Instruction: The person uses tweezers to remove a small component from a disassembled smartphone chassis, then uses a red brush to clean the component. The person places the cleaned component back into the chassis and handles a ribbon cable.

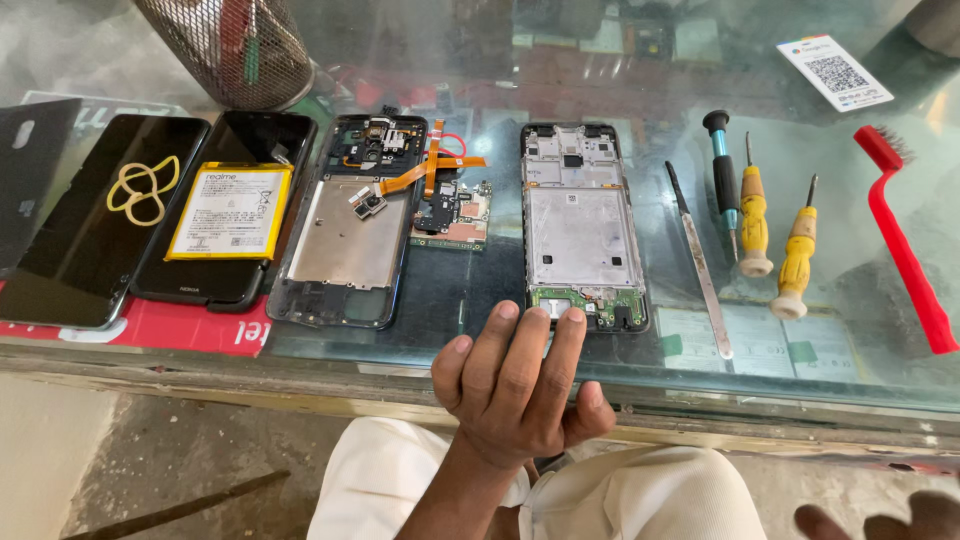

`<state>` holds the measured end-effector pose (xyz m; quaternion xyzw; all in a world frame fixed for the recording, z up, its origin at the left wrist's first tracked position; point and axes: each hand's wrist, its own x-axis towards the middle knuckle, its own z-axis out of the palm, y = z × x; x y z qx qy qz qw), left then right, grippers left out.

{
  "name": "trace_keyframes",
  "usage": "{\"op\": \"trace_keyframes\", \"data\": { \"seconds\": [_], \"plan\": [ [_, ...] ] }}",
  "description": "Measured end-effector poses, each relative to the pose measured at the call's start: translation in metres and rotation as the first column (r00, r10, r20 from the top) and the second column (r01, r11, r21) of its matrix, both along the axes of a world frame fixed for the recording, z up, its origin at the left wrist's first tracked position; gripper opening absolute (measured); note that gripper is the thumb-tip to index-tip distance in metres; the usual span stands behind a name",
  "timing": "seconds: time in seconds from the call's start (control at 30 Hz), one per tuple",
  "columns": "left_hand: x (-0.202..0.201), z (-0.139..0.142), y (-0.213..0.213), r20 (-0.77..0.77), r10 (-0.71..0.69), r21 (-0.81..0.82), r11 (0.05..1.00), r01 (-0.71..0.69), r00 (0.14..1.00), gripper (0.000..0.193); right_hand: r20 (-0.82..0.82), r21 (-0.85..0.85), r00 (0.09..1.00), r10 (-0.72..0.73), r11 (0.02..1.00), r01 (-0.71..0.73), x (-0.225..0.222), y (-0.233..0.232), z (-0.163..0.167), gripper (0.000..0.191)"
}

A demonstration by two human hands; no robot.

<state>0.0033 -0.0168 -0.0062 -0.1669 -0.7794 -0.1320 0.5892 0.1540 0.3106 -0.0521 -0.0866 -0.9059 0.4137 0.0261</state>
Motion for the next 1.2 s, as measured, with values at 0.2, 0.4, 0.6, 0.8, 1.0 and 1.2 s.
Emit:
{"op": "trace_keyframes", "data": {
  "seconds": [0.2, 0.4, 0.6, 0.8, 1.0, 1.2],
  "plan": [
    [-0.001, -0.001, 0.0, -0.008, -0.002, 0.004, 1.0, 0.002, 1.0, 0.05, -0.076, -0.091, 0.995, 0.06, 0.994, -0.067, 0.002, -0.025, 0.012, 0.044],
    [0.002, 0.001, -0.001, 0.016, 0.004, -0.009, 1.0, -0.004, 1.0, 0.049, -0.257, 0.076, 0.952, 0.166, 0.986, -0.152, -0.035, -0.071, 0.093, 0.044],
    [0.001, 0.001, -0.001, 0.011, 0.005, -0.006, 1.0, -0.005, 1.0, 0.049, -0.442, 0.393, 0.875, 0.197, 0.92, -0.009, -0.092, -0.137, 0.162, 0.03],
    [0.002, 0.0, 0.0, 0.017, 0.013, -0.009, 1.0, -0.013, 1.0, 0.05, -0.354, 0.596, 0.864, 0.359, 0.798, -0.087, -0.117, -0.15, 0.185, 0.038],
    [0.002, -0.001, 0.002, 0.012, 0.008, 0.006, 1.0, -0.008, 1.0, 0.05, -0.404, 0.63, 0.821, 0.404, 0.773, -0.071, -0.12, -0.146, 0.179, 0.038],
    [0.002, -0.001, 0.002, 0.012, 0.005, 0.004, 1.0, -0.005, 1.0, 0.05, -0.376, 0.638, 0.814, 0.442, 0.761, -0.118, -0.124, -0.142, 0.178, 0.037]
  ]
}}
